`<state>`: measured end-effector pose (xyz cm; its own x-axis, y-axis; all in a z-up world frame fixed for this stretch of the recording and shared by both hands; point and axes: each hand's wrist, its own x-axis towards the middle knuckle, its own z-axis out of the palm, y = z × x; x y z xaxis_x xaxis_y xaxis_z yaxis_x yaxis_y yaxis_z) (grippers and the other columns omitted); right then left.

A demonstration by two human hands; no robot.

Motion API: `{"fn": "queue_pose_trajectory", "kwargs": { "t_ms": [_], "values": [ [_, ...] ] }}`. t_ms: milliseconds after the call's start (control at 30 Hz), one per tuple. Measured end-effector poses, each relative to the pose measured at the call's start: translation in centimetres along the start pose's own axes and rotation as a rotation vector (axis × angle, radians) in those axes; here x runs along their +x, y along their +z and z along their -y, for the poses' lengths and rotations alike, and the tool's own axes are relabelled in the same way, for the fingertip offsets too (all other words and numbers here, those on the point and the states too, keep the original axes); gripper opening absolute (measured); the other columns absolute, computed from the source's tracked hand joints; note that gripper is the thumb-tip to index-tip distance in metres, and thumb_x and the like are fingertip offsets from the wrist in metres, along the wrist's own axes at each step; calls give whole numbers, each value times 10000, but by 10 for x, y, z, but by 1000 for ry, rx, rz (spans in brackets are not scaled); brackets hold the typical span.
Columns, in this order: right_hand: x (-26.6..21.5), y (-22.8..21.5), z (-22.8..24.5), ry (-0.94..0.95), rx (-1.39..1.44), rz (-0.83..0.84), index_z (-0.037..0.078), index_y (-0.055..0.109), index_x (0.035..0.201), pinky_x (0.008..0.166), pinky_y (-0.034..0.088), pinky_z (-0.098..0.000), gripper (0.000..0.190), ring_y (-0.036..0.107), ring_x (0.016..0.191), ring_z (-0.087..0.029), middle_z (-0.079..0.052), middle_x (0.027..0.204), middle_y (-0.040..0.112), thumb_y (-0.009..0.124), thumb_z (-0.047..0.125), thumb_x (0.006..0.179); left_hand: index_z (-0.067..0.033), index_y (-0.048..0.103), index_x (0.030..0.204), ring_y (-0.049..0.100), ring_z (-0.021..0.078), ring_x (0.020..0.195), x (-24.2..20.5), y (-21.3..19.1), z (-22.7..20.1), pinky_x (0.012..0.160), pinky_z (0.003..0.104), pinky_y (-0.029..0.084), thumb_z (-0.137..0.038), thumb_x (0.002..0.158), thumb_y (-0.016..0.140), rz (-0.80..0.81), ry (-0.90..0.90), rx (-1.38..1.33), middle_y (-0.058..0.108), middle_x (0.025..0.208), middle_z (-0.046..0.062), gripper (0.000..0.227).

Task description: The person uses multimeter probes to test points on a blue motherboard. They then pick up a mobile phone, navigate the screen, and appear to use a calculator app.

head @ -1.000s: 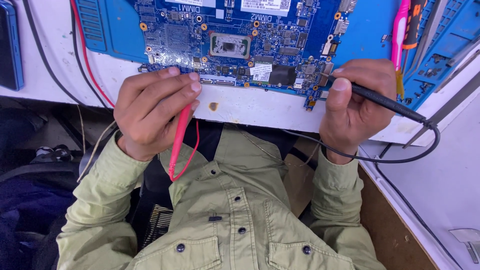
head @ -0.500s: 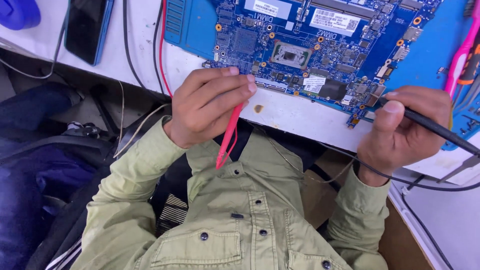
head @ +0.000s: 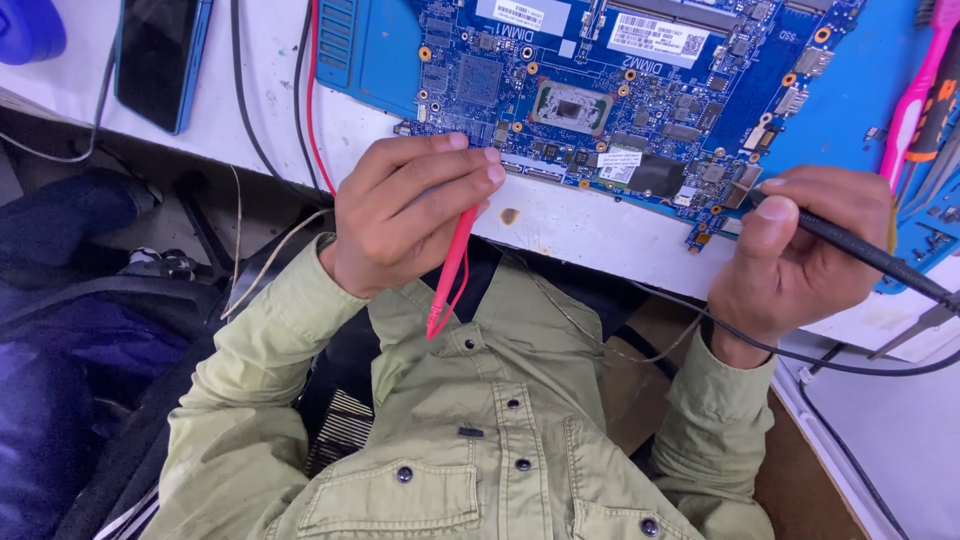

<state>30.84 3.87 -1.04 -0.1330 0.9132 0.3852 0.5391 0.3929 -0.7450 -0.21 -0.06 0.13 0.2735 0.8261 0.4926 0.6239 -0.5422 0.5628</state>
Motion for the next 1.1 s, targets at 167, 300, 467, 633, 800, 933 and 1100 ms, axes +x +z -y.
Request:
{"fn": "queue_pose_trajectory", "kwargs": {
  "t_ms": [167,300,467,633,800,933,1100],
  "values": [
    [5,4,3,15,5,-20,-31,571,1011,794,476,-474,387,552,853,-335,-196,925,571,564,312,1191,35,744,1138,708,318,1018,2,-1,-2,923,392,630,-53,1048,674,-2,3,-7,770,1122,166,143],
    [7,1,7,52,13,-11,-20,578,998,799,500,-460,359,560,869,-330,-183,933,586,534,288,1178,36,751,1116,692,347,993,2,4,-2,876,402,632,-28,1022,757,-1,-20,-12,778,1086,178,114],
    [5,1,5,73,2,-43,-17,590,983,780,494,-446,351,573,854,-322,-178,914,597,546,286,1156,14,738,1194,691,361,1015,-6,4,1,895,428,627,-85,1062,727,34,-23,5,776,1125,178,165],
    [5,1,3,74,22,-46,-6,584,983,773,487,-435,342,567,849,-311,-168,912,596,548,288,1154,24,747,1175,689,365,1017,-7,5,2,896,433,622,-77,1057,728,43,-22,-3,782,1114,188,157],
    [4,2,2,80,43,-34,-1,590,990,776,511,-430,321,582,866,-315,-167,919,602,551,274,1151,30,751,1165,692,361,1002,-7,5,2,891,432,628,-81,1058,722,34,-17,-2,787,1103,198,157],
    [3,1,1,76,40,-29,-4,594,993,771,510,-431,321,583,862,-315,-167,917,602,554,273,1151,34,746,1175,687,362,1003,-6,4,2,893,436,631,-76,1058,726,41,-16,-4,785,1105,200,162],
    [3,1,2,89,39,-23,-3,592,996,774,506,-435,314,582,865,-317,-169,920,602,554,268,1151,38,746,1171,691,366,1004,-6,4,2,899,438,629,-69,1058,724,44,-19,-10,784,1109,204,157]
  ]
}}
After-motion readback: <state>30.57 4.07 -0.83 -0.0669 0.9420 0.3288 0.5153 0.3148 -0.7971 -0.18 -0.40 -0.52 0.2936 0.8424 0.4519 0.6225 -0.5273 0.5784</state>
